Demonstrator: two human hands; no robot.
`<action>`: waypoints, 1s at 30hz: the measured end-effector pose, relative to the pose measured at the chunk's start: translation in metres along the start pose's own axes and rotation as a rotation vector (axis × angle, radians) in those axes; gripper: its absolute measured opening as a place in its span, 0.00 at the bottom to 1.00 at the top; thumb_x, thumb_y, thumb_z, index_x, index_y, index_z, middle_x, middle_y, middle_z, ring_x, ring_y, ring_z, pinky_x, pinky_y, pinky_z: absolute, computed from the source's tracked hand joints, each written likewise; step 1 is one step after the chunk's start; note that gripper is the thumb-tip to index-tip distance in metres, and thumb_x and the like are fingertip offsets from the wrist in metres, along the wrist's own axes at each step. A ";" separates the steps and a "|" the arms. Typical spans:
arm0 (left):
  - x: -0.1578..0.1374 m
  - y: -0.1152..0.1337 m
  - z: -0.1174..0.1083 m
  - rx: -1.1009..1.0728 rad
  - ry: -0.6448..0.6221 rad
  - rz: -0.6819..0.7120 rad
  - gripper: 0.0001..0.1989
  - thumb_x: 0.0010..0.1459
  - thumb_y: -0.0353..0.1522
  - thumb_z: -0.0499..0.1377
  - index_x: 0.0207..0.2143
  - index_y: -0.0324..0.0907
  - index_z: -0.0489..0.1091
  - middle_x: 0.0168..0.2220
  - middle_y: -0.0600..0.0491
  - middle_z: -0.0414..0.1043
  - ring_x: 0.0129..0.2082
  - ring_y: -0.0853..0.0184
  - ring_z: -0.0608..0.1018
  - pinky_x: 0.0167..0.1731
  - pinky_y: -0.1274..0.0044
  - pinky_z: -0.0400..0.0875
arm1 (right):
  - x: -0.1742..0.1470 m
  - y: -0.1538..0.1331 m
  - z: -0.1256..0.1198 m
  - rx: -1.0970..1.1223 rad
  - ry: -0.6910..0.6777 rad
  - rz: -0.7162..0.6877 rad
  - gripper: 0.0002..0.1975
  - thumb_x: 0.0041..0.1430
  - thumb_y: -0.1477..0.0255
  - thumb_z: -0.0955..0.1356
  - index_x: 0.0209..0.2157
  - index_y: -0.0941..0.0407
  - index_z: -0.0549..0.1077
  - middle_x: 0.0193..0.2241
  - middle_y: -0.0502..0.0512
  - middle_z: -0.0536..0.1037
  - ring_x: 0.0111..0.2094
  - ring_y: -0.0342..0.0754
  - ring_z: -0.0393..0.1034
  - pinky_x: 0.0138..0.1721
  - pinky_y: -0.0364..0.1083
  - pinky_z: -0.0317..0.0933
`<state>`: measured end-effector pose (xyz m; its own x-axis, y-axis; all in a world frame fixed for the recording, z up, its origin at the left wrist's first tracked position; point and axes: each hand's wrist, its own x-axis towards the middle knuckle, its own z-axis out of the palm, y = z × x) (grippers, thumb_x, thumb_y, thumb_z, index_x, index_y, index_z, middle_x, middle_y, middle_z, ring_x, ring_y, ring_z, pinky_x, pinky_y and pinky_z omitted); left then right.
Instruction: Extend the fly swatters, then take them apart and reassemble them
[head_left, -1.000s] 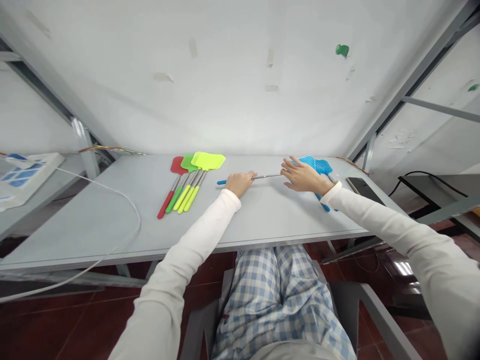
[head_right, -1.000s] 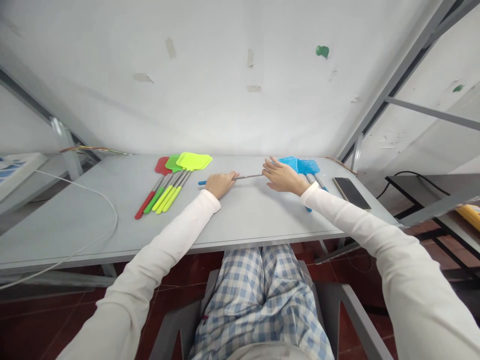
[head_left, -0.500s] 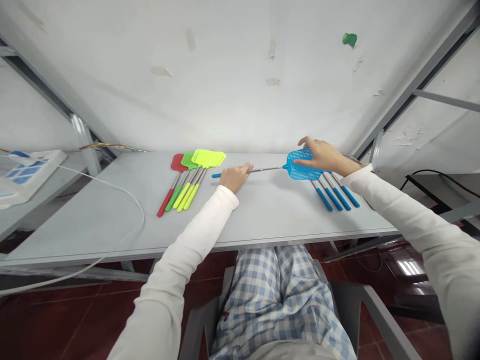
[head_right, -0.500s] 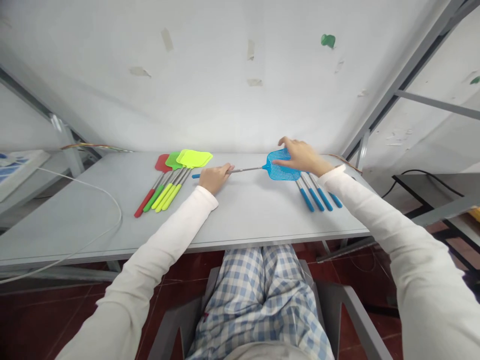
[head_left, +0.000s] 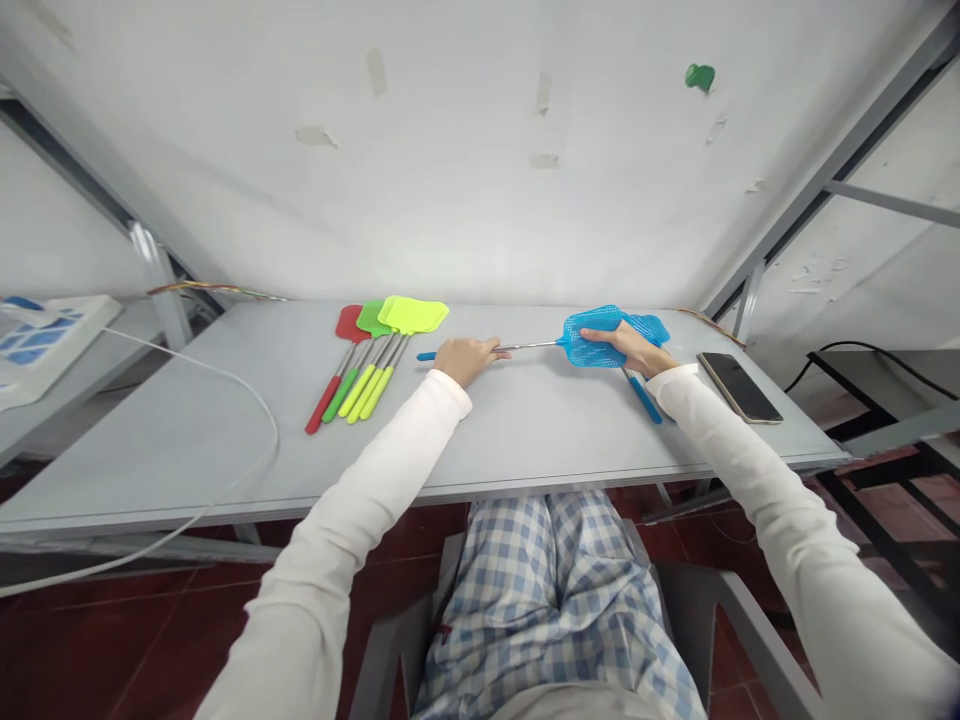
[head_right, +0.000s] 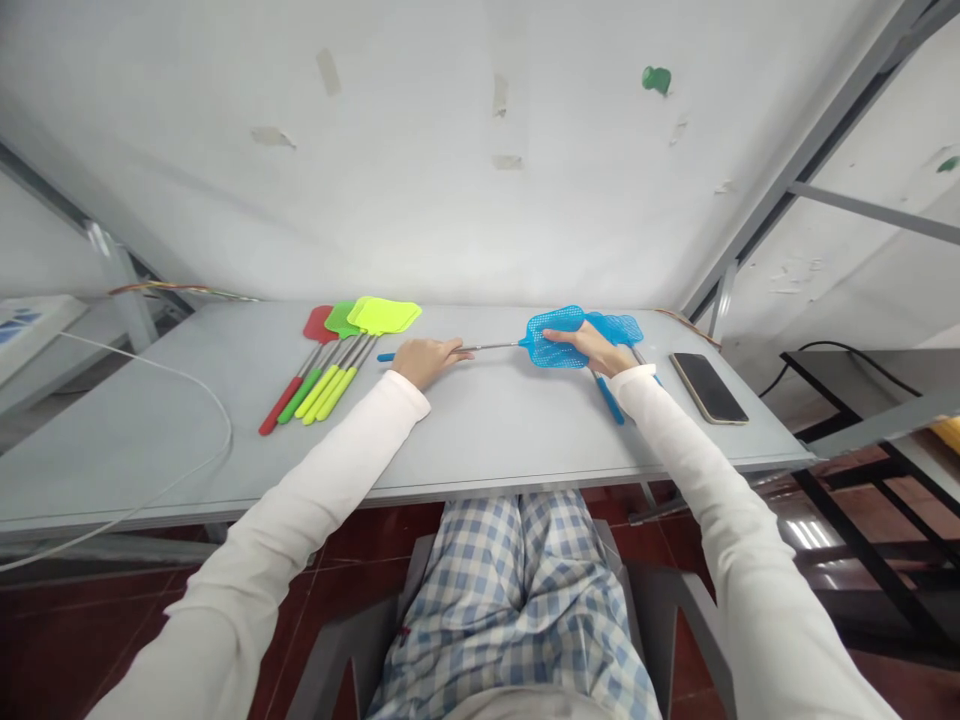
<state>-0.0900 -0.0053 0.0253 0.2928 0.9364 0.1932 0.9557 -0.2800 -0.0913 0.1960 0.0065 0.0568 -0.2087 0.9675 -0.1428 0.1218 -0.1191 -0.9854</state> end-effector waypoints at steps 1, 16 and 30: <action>0.000 0.000 0.000 0.006 -0.004 -0.002 0.28 0.61 0.54 0.43 0.44 0.47 0.73 0.34 0.43 0.79 0.37 0.57 0.79 0.31 0.74 0.60 | 0.001 0.001 0.000 0.002 0.004 0.007 0.20 0.46 0.67 0.76 0.43 0.56 0.75 0.43 0.58 0.81 0.40 0.52 0.78 0.45 0.52 0.73; -0.003 0.008 -0.005 0.005 -0.051 0.055 0.31 0.60 0.55 0.42 0.44 0.48 0.74 0.34 0.43 0.78 0.37 0.56 0.79 0.31 0.75 0.60 | -0.012 0.016 -0.007 0.028 0.015 -0.006 0.21 0.46 0.66 0.76 0.43 0.53 0.74 0.43 0.54 0.80 0.41 0.52 0.78 0.46 0.52 0.73; -0.006 0.018 -0.005 -0.059 -0.009 0.086 0.32 0.61 0.55 0.39 0.45 0.47 0.73 0.34 0.44 0.79 0.36 0.57 0.80 0.29 0.75 0.61 | -0.015 -0.005 0.037 -0.077 -0.029 -0.049 0.21 0.46 0.64 0.76 0.42 0.55 0.76 0.37 0.56 0.81 0.38 0.53 0.77 0.42 0.53 0.74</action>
<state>-0.0747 -0.0165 0.0272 0.3742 0.9100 0.1785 0.9271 -0.3716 -0.0493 0.1625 -0.0157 0.0602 -0.2445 0.9646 -0.0987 0.1850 -0.0535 -0.9813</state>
